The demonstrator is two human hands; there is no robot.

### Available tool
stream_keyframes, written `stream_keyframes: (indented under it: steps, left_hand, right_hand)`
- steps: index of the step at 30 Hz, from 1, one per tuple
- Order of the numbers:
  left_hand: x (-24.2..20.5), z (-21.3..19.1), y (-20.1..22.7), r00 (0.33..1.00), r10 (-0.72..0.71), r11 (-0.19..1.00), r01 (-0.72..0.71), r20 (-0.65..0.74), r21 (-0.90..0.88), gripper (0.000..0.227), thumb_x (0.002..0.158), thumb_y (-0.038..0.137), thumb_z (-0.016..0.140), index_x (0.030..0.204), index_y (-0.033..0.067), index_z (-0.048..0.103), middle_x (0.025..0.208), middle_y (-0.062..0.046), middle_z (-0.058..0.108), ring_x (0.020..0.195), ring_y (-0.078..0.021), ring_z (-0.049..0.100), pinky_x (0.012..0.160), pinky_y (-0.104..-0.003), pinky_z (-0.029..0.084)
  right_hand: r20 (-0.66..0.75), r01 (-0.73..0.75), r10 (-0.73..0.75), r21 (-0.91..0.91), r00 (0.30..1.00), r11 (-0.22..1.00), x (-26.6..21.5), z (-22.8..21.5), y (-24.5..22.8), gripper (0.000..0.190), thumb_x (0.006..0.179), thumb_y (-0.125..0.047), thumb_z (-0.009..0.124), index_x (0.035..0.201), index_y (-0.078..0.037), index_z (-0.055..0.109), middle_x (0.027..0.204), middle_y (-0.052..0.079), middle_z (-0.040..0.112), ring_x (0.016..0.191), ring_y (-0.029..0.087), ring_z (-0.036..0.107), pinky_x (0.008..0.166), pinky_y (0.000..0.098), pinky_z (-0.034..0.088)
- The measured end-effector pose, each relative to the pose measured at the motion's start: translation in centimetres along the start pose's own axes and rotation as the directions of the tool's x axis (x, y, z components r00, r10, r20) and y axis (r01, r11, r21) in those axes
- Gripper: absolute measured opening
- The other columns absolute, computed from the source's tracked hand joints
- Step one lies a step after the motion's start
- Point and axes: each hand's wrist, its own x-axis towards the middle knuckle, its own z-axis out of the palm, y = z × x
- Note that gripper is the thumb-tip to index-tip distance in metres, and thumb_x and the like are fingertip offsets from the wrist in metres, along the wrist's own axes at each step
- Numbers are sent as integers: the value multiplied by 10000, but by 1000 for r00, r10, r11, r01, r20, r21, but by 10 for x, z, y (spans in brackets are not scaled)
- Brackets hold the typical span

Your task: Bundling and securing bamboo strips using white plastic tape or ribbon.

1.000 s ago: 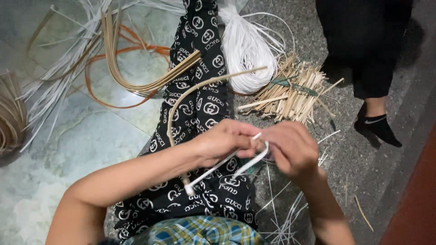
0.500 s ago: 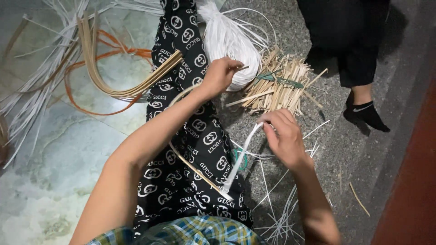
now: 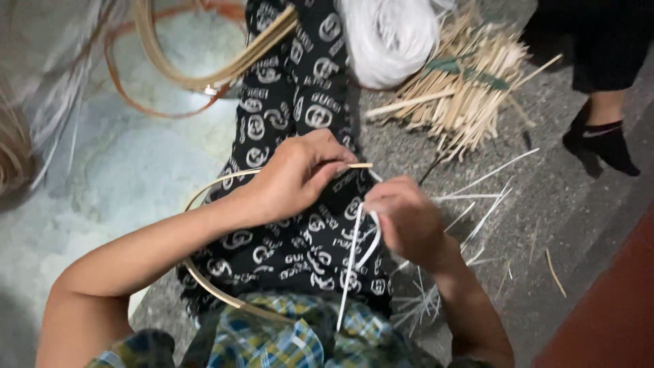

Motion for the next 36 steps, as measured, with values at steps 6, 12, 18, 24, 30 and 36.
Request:
stream_keyframes:
  steps: [6, 12, 18, 24, 30, 36]
  left_hand:
    - [-40, 0, 18, 998, 62, 998, -62, -7, -1, 238, 900, -34, 663, 1127, 16, 716, 937, -129, 639, 811, -278, 684, 695, -361, 531]
    - [-47, 3, 21, 997, 71, 997, -71, -19, 11, 251, 894, -39, 655, 1128, 26, 723, 941, -119, 637, 810, -281, 683, 695, -371, 540]
    - [-53, -1, 26, 991, 131, 989, -131, 5, 71, 250, 893, 2, 651, 1137, 5, 705, 986, -123, 620, 887, -307, 677, 745, -393, 548]
    - [-58, 2, 31, 991, 123, 988, -127, 49, 85, 263, 905, 202, 749, 1080, 14, 693, 974, -108, 635, 865, -310, 670, 707, -395, 534]
    - [-67, 25, 39, 997, 69, 975, -59, -36, 215, 478, 804, 410, 849, 922, 47, 560, 845, -96, 564, 718, -289, 590, 644, -409, 451]
    - [-75, 31, 40, 986, 95, 967, -59, -137, 250, 330, 829, 251, 806, 940, 73, 551, 852, -87, 556, 723, -294, 578, 667, -411, 426]
  right_hand:
    - [-268, -74, 99, 102, 958, 992, 31, -2, -45, 154, 936, -52, 765, 1011, -80, 634, 1025, 72, 644, 842, 199, 647, 735, 320, 497]
    - [-307, -132, 136, 33, 942, 991, 35, 2, -57, 194, 937, -62, 787, 1041, -93, 626, 1055, 64, 610, 886, 233, 647, 784, 354, 539]
    - [-254, -212, 218, 51, 942, 976, 34, -2, -61, 192, 955, -136, 804, 1038, -108, 633, 1022, 55, 683, 857, 167, 689, 699, 301, 558]
    - [132, -326, 298, 406, 945, 853, 48, -35, -49, 96, 960, -139, 761, 1021, -86, 709, 958, 49, 722, 821, 118, 654, 676, 240, 485]
    - [487, -700, 546, 651, 682, 294, 45, -18, -26, 113, 927, -102, 756, 973, -17, 696, 790, 7, 654, 677, 48, 591, 578, 208, 456]
    - [518, -661, 472, 720, 713, 210, 47, -11, -28, 92, 969, -93, 714, 980, -10, 674, 775, -2, 632, 675, 39, 580, 581, 198, 455]
